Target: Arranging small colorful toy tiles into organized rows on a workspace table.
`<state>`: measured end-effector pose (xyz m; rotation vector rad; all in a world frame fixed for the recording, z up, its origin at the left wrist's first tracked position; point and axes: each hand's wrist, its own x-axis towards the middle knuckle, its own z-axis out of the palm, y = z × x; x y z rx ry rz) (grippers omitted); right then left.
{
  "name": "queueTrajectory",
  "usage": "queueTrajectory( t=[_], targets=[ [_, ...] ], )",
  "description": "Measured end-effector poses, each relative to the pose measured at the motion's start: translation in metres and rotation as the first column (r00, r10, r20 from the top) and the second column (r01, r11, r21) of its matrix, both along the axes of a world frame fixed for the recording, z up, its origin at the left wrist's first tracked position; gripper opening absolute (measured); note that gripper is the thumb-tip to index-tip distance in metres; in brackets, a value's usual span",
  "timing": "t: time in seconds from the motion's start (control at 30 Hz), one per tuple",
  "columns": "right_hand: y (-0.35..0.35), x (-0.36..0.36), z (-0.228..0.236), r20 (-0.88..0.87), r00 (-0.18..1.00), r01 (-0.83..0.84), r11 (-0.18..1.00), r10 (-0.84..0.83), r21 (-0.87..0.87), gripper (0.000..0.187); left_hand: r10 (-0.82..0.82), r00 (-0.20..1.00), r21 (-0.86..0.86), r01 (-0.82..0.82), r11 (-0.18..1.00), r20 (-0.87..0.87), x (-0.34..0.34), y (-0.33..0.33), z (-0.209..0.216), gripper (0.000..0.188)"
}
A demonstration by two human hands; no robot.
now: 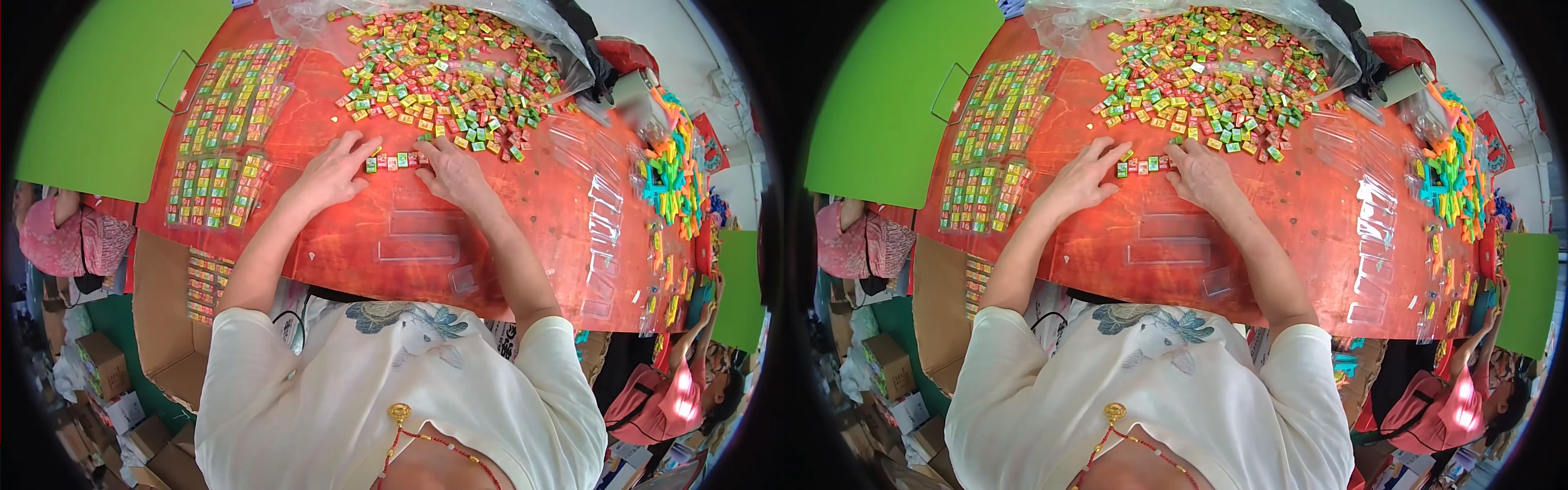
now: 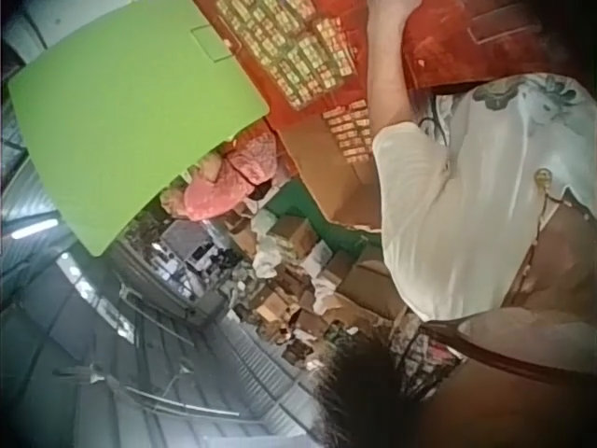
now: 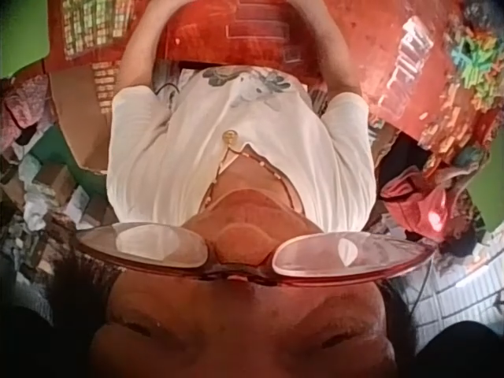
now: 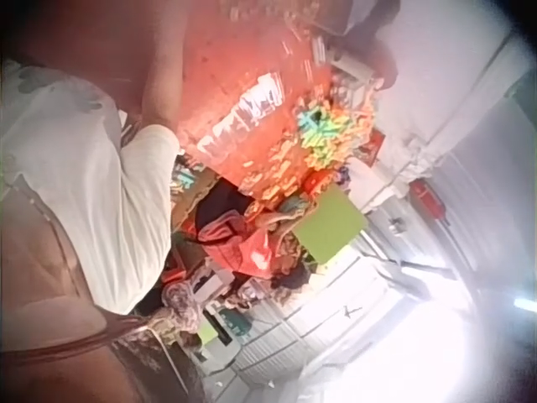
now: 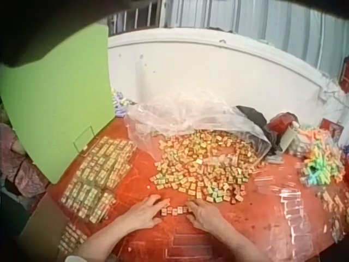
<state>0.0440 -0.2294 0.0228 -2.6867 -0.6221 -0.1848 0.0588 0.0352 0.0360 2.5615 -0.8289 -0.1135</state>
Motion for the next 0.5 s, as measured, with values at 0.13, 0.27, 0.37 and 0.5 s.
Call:
queueTrajectory(
  t=[0.13, 0.27, 0.37, 0.5],
  targets=[
    [-0.001, -0.002, 0.002, -0.067, 0.998, -0.009, 1.0, 0.008, -0.016, 0.044, -0.094, 0.995, 0.041, 0.096, 0.995, -0.041, 0.025, 0.001, 0.005, 0.064],
    [0.0, -0.002, 0.001, -0.054, 0.998, -0.02, 1.0, 0.021, 0.022, 0.041, -0.071, 0.997, 0.18, 0.071, 0.981, -0.006, 0.039, -0.002, -0.002, 0.043],
    [-0.002, -0.004, -0.001, -0.035, 0.999, -0.01, 0.999, 0.011, 0.031, 0.04, -0.013, 1.0, 0.181, 0.009, 0.983, 0.025, 0.035, 0.007, -0.005, 0.03],
    [-0.003, -0.001, -0.001, -0.045, 0.999, -0.022, 0.999, 0.024, 0.038, 0.037, 0.114, 0.993, 0.198, -0.104, 0.975, -0.04, 0.014, 0.015, 0.003, 0.027]
  ],
)
